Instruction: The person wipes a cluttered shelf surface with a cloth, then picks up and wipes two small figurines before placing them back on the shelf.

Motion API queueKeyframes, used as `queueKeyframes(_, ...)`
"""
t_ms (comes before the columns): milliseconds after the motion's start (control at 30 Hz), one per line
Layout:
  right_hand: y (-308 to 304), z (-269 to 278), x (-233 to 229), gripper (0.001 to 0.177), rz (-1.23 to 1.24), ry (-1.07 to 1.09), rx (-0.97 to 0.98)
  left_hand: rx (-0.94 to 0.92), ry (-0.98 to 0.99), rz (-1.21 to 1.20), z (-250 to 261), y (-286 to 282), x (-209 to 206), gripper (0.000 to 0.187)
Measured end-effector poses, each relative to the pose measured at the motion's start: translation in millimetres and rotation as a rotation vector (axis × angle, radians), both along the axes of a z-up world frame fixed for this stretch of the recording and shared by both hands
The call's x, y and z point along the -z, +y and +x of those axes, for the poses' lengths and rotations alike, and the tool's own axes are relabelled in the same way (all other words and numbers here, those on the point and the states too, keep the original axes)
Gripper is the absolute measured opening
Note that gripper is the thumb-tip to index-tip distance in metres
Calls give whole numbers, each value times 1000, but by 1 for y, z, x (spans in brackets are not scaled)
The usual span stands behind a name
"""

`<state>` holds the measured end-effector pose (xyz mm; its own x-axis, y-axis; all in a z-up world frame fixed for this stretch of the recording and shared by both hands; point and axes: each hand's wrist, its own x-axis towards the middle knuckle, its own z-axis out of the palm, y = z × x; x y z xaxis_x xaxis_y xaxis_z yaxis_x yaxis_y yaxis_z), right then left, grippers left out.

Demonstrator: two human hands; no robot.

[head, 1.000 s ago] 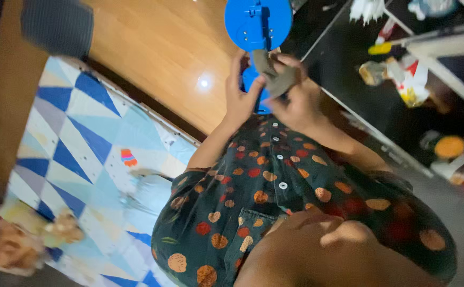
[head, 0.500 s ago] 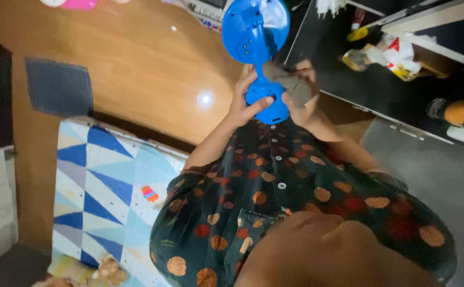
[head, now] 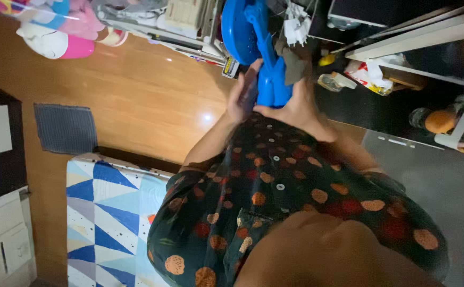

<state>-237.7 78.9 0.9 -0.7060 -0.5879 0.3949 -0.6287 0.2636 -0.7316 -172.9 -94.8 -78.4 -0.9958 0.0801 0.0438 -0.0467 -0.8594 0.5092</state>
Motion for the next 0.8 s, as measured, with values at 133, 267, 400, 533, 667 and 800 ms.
queueKeyframes(133, 23, -19, 17, 96, -151, -27, -25, -38, -40, -781, -26, -2, 11, 64)
queueKeyframes(267, 32, -19, 15, 86, -310, -137, -2, -46, 142, -917, -44, 12, 5, 56)
queueKeyframes(400, 45, -16, 14, 63, -224, 38, 207, 18, 78, -742, -56, 20, -6, 62)
queueKeyframes(533, 45, -14, 15, 32, -240, 90, 347, -5, 56, -879, -66, 21, -22, 63)
queueKeyframes(667, 20, -11, 11, 48, -410, 79, 377, -145, 146, -938, -68, 12, -32, 66)
queueKeyframes(800, 10, -7, 40, 49, -207, 85, 345, -268, 93, -799, -74, 13, -27, 68)
